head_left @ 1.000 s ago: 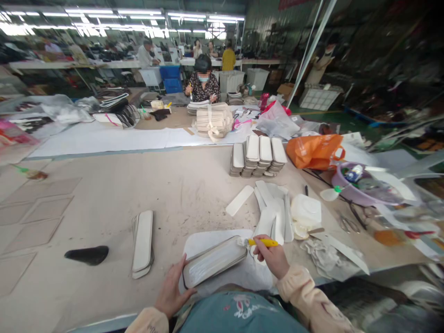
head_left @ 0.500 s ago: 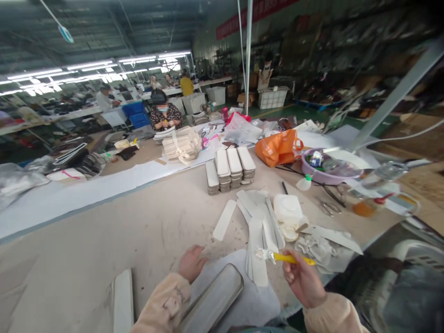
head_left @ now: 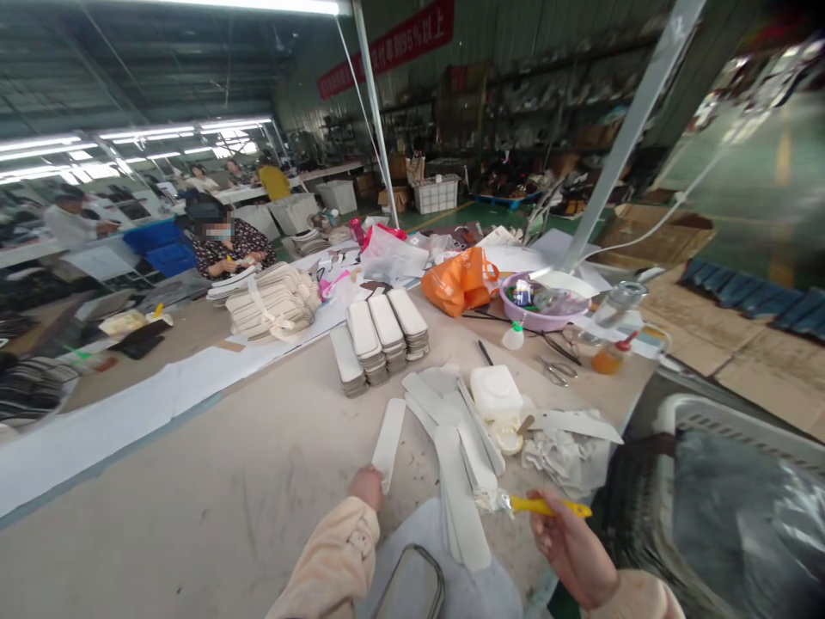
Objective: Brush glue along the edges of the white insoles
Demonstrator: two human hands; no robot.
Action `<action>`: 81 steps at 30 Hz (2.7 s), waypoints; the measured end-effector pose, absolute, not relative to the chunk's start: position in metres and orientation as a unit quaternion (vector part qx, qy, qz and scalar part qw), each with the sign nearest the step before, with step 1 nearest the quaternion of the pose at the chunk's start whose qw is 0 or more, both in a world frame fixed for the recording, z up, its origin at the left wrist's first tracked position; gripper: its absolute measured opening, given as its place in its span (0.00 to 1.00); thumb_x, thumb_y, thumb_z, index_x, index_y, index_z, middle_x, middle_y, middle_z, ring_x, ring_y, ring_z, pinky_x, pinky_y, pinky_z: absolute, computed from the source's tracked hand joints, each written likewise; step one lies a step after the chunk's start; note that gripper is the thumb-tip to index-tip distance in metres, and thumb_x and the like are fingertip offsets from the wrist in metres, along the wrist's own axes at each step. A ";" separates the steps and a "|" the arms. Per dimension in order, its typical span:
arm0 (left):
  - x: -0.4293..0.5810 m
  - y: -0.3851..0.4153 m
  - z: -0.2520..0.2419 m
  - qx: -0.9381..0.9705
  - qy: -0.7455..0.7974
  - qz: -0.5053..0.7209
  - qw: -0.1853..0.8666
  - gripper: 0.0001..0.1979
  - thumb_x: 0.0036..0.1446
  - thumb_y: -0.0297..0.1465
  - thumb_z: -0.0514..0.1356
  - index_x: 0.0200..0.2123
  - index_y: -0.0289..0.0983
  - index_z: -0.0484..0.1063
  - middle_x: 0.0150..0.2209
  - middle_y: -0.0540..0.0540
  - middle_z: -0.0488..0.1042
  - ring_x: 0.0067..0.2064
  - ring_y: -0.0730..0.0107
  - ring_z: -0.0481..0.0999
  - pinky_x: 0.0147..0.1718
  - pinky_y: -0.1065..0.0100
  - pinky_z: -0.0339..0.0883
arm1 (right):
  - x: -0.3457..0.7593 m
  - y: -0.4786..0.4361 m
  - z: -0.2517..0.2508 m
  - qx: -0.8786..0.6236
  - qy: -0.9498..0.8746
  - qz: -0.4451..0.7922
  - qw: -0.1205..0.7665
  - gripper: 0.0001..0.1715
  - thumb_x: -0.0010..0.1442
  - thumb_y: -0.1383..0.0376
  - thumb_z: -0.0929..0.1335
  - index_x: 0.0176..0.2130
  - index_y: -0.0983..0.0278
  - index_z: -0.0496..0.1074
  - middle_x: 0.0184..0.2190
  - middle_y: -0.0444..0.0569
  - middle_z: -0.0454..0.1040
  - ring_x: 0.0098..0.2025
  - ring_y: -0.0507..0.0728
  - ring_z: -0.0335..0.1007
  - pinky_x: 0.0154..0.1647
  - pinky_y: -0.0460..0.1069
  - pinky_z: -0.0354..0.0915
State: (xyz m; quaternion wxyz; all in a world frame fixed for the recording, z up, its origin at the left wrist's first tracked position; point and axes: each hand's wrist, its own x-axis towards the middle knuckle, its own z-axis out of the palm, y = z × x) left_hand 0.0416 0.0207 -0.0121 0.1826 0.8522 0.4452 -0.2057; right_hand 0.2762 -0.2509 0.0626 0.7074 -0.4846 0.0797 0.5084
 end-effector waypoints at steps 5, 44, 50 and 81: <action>0.039 0.030 -0.004 0.856 0.446 -0.169 0.198 0.06 0.56 0.25 0.58 0.28 0.34 0.73 0.38 0.42 0.77 0.42 0.66 0.76 0.42 0.66 0.66 | 0.271 -0.245 0.067 -0.484 0.037 0.522 0.701 0.19 0.51 0.49 0.73 0.34 0.61 0.74 0.18 0.41 0.67 0.17 0.46 0.56 0.17 0.41 0.54; -0.144 -0.295 0.062 0.319 0.771 0.302 0.462 0.21 0.44 0.48 0.60 0.29 0.35 0.73 0.21 0.51 0.71 0.24 0.71 0.70 0.22 0.71 0.63 | 0.148 -0.219 0.065 -0.600 -0.623 0.361 0.349 0.13 0.57 0.52 0.67 0.34 0.57 0.63 0.24 0.41 0.67 0.26 0.55 0.65 0.29 0.49 0.60; -0.147 -0.266 0.045 0.390 0.797 0.221 0.405 0.09 0.48 0.36 0.60 0.26 0.36 0.73 0.21 0.50 0.73 0.26 0.69 0.72 0.27 0.69 0.60 | 0.152 -0.205 0.047 -0.615 -0.687 0.273 0.276 0.09 0.60 0.55 0.63 0.34 0.57 0.62 0.24 0.42 0.68 0.26 0.56 0.67 0.31 0.49 0.61; -0.154 -0.259 0.033 0.418 0.808 0.152 0.388 0.15 0.52 0.36 0.58 0.42 0.35 0.72 0.24 0.52 0.73 0.30 0.67 0.74 0.32 0.68 0.61 | 0.155 -0.202 0.025 -0.605 -0.706 0.288 0.227 0.06 0.58 0.59 0.63 0.34 0.58 0.60 0.26 0.42 0.68 0.29 0.56 0.69 0.32 0.49 0.62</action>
